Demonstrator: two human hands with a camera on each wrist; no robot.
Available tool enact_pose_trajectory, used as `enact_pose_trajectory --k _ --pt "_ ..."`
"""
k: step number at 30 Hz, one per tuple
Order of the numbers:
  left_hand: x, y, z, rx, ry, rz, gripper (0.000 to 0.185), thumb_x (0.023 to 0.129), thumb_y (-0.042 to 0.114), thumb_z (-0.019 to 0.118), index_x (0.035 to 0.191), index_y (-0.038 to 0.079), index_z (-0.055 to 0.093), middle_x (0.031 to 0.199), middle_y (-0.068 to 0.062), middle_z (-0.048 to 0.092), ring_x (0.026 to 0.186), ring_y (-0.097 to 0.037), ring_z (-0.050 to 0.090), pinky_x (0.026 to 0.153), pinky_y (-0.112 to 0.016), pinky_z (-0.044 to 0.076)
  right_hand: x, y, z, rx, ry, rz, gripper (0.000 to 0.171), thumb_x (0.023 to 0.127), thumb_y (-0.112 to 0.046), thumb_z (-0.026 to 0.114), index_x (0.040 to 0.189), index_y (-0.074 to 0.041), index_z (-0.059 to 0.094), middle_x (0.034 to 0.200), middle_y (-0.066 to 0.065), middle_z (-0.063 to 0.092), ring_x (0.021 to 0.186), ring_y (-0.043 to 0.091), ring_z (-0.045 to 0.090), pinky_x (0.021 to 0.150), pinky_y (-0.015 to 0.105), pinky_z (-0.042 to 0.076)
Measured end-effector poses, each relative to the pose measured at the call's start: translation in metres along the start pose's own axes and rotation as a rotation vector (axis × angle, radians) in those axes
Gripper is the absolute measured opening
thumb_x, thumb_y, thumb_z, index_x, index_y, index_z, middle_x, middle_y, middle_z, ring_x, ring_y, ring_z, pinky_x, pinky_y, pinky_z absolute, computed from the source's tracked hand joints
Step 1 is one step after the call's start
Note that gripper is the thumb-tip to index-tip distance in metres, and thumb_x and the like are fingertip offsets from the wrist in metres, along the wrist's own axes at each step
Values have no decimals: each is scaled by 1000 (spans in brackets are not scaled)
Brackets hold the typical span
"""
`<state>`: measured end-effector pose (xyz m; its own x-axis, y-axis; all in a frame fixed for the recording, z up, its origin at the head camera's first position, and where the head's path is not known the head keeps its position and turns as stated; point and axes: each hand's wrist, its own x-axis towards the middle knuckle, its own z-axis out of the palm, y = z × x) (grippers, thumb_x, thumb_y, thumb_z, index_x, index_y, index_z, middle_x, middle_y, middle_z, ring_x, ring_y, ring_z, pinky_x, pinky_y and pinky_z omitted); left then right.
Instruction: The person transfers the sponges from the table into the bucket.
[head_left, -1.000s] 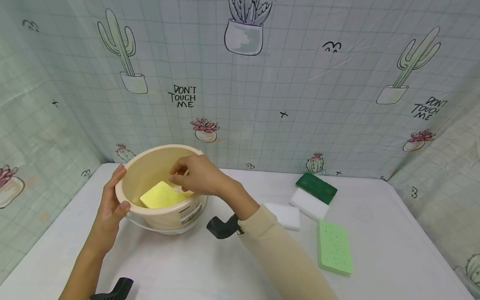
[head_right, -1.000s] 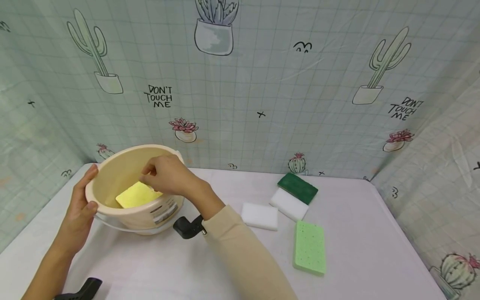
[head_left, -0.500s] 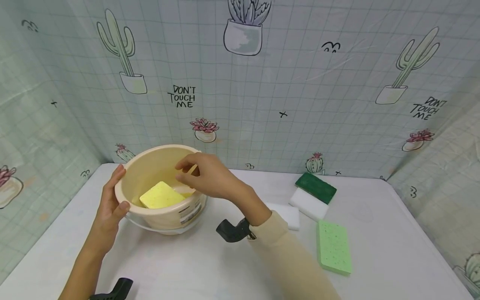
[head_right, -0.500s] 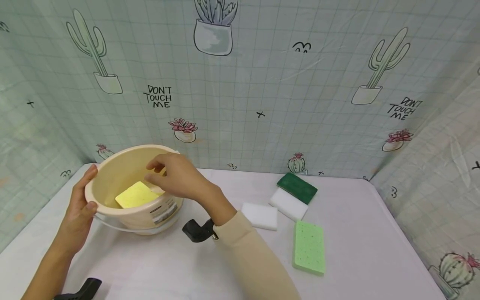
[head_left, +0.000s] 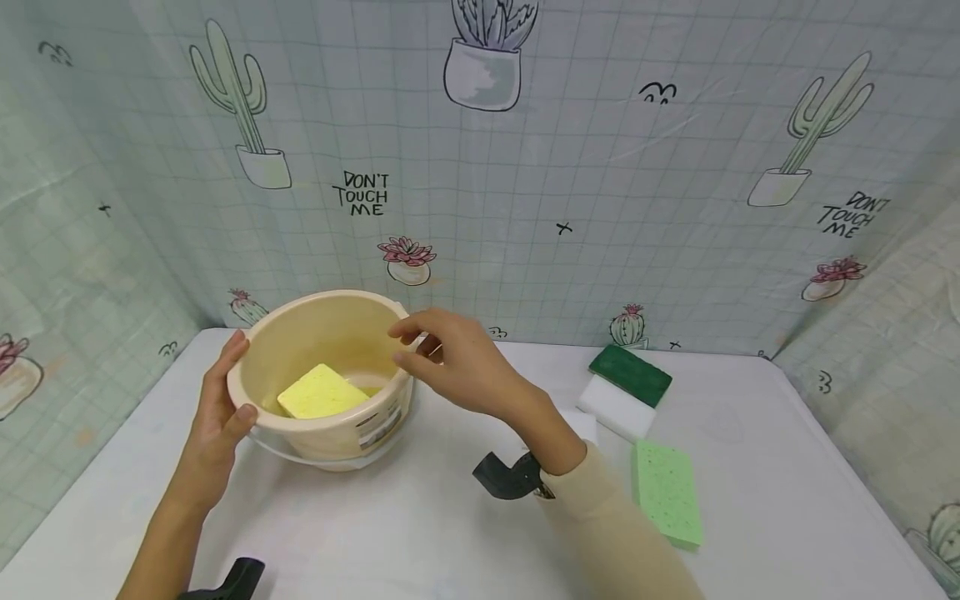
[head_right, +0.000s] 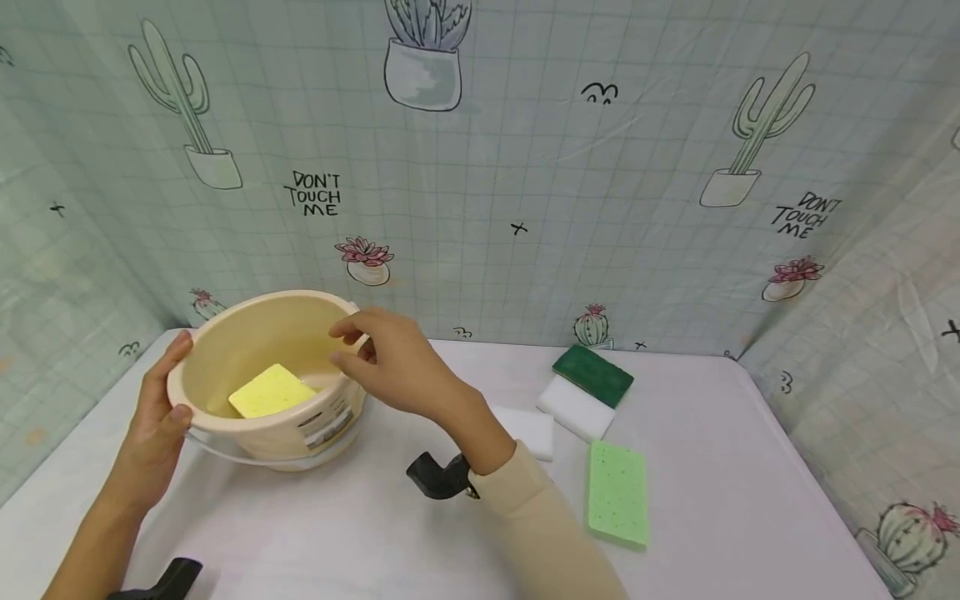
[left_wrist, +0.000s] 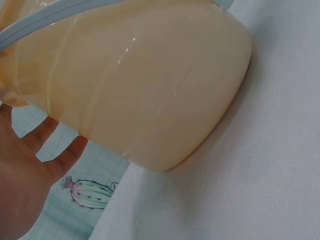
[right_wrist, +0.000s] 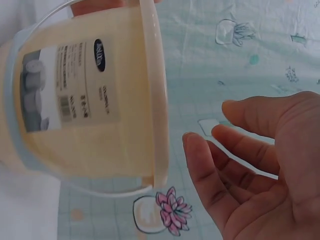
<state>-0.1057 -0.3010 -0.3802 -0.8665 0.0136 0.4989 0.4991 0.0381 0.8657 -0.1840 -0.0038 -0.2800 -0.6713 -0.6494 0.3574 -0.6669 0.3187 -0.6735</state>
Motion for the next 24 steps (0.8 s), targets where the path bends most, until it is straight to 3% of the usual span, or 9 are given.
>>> enact_pose_trajectory --k 6,24 --pt "1 0 -1 19 7 -9 63 97 10 48 153 13 19 159 -1 -1 144 -22 7 101 -14 30 -17 16 -9 -22 64 -34 24 91 -14 65 114 -9 65 109 -3 63 85 5 59 76 21 50" --pt "-1 0 1 55 16 -26 64 96 11 49 153 15 19 159 -1 0 144 -23 8 100 -13 31 -79 67 -39 -131 120 69 25 91 -16 66 115 -12 64 107 -5 61 85 6 60 75 23 52"
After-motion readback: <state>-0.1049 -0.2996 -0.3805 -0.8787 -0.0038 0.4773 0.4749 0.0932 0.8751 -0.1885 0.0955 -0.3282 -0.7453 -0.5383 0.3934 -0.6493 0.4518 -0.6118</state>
